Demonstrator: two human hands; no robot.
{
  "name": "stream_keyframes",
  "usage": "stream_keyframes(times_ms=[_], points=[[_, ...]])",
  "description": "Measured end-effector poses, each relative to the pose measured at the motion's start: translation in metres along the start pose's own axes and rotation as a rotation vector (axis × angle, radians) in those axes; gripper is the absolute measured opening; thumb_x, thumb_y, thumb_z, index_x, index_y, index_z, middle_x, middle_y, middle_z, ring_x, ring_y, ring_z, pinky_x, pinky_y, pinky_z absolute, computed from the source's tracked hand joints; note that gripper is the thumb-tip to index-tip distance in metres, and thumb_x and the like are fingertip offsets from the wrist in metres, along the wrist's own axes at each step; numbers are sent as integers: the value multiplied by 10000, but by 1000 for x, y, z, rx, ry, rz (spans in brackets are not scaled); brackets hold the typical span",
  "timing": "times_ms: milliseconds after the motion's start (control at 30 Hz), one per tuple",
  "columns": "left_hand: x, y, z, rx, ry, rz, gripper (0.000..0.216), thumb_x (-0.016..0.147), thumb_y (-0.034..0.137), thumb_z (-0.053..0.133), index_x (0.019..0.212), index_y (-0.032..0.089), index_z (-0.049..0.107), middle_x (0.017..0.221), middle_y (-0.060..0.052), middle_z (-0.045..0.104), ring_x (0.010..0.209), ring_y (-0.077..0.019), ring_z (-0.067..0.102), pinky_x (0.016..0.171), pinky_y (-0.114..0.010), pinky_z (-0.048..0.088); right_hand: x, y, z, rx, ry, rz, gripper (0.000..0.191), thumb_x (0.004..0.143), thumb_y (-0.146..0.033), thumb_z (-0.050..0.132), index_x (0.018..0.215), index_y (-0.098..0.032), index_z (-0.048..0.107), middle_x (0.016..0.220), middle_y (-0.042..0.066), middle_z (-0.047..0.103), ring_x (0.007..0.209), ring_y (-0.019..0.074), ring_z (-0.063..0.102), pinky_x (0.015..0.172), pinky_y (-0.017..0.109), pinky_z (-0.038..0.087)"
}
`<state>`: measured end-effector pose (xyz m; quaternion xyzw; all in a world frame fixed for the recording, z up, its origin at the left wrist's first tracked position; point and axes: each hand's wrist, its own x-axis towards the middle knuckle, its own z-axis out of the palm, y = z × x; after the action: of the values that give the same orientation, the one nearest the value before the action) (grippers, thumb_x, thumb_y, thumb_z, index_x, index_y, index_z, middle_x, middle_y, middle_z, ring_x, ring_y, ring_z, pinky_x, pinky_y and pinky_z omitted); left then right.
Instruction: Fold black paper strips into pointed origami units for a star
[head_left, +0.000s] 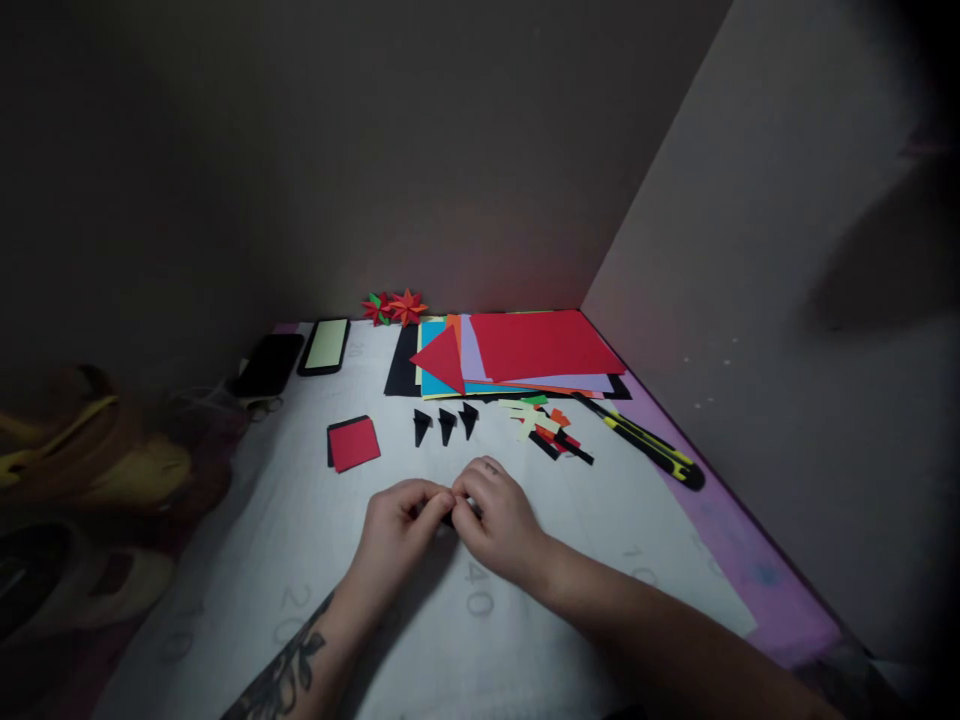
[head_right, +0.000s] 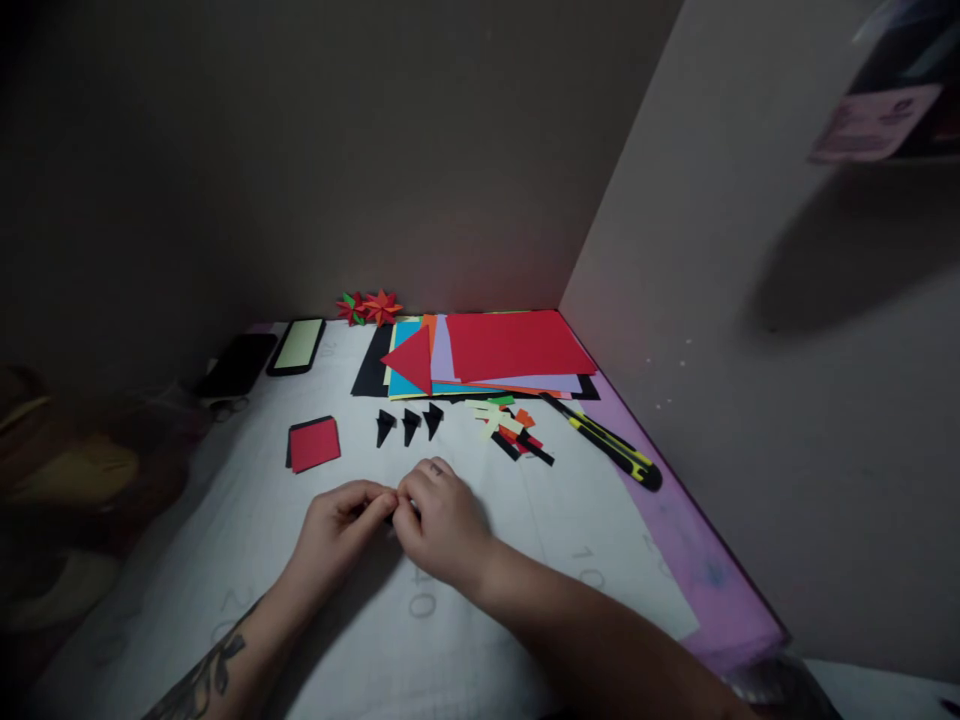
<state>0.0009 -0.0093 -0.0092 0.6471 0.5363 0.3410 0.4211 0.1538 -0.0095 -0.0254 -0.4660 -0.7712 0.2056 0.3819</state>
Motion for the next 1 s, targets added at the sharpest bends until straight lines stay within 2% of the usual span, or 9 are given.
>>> stream_keyframes(times_ms=[133,200,300,400,467,567,667,833,1000], points=[[0,-1,-4,227,31,201,261,851,282,506,629,179,598,627,-22,575,657,-167,518,636,-270,369,0,1,2,56,-47,-8,167,778,-77,452,685,-214,430,728,26,503,760,194,486,681,318,389],[1,-1,-7,238,64,234,268,852,276,488,610,182,557,612,-12,534,647,-163,490,631,-270,354,0,2,3,124,-56,3,177,786,-75,449,677,-212,425,719,16,500,750,181,489,682,307,392],[4,-3,-14,98,170,128,265,838,303,506,601,184,518,603,9,496,619,-146,465,595,-250,340,1,4,-1,198,-51,28,179,795,-69,450,680,-206,438,721,7,503,751,169,497,687,294,394],[10,-9,-20,-172,298,-61,271,803,361,552,604,185,500,569,40,449,563,-120,411,538,-225,308,2,7,-7,247,-29,53,188,795,-68,462,667,-204,445,708,0,501,728,158,500,673,283,397],[13,-12,-22,-346,331,-163,276,773,390,584,613,178,511,558,51,441,538,-104,376,514,-213,285,3,9,-10,274,14,74,182,798,-79,481,667,-204,459,706,-3,506,717,152,505,661,276,402],[14,-15,-18,-454,281,-223,279,733,399,628,614,158,555,546,53,440,526,-91,346,497,-208,259,1,8,-12,293,89,83,122,770,-97,537,815,-210,527,820,14,548,786,160,529,665,273,422],[14,-15,-14,-495,240,-228,300,736,410,626,596,155,554,533,54,426,521,-87,330,490,-210,246,-1,5,-10,315,63,43,308,731,-87,551,1008,-222,532,961,40,566,872,174,544,667,272,448],[13,-15,-12,-544,223,-260,310,734,405,624,572,158,529,517,56,410,507,-83,319,482,-212,237,-3,6,-9,316,-9,17,376,749,-113,572,1102,-241,549,1008,50,594,872,177,566,654,275,474],[13,-14,-13,-542,211,-266,297,743,407,607,599,152,559,531,46,441,518,-87,334,492,-214,246,-4,13,-8,301,-33,-95,359,818,-201,616,1166,-268,557,1050,67,595,967,207,566,702,307,498]])
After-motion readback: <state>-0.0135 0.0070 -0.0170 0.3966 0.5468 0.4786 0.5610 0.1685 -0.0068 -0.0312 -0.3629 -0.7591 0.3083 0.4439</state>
